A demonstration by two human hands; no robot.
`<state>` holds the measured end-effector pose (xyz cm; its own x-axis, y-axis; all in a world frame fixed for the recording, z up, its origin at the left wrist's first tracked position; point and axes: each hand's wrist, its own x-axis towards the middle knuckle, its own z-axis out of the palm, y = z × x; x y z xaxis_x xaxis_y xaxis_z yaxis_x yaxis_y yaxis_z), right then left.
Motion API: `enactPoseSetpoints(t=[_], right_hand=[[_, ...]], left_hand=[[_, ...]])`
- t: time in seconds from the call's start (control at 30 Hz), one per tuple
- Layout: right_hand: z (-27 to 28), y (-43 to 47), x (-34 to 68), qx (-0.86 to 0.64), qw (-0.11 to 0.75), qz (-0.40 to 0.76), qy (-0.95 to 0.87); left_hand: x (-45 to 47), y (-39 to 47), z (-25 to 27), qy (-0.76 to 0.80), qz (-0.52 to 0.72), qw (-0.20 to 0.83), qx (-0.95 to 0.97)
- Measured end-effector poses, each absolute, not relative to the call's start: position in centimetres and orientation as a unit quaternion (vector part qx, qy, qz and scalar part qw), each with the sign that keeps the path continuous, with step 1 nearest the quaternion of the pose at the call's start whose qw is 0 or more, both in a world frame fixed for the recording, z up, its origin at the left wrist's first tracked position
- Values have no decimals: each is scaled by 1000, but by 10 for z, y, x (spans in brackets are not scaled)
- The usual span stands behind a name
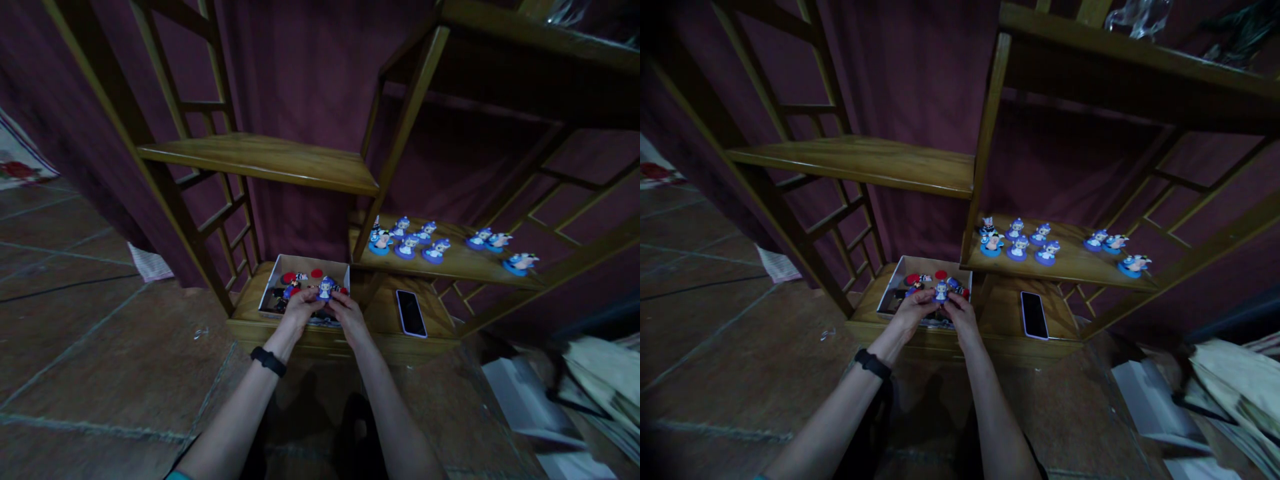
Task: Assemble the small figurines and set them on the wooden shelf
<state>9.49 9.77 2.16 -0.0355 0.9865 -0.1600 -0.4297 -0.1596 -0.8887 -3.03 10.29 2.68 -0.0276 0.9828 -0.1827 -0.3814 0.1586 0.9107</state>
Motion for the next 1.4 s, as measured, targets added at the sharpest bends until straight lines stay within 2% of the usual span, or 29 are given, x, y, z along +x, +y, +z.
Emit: enactPoseSetpoints(t=[0.3, 0.9, 1.2, 1.4], right_hand=[[19, 98, 95, -416, 555, 642, -327], [13, 102, 96, -439, 546, 603, -381], [10, 103, 97, -425, 562, 621, -342], [11, 103, 97, -426, 569, 623, -325]], left_hand=[[-28, 103, 27, 441, 560, 601, 362], [-27, 114, 8, 459, 534, 495, 509], [-28, 108, 15, 532, 458, 354, 618], [-28, 103, 21, 555, 426, 306, 645]])
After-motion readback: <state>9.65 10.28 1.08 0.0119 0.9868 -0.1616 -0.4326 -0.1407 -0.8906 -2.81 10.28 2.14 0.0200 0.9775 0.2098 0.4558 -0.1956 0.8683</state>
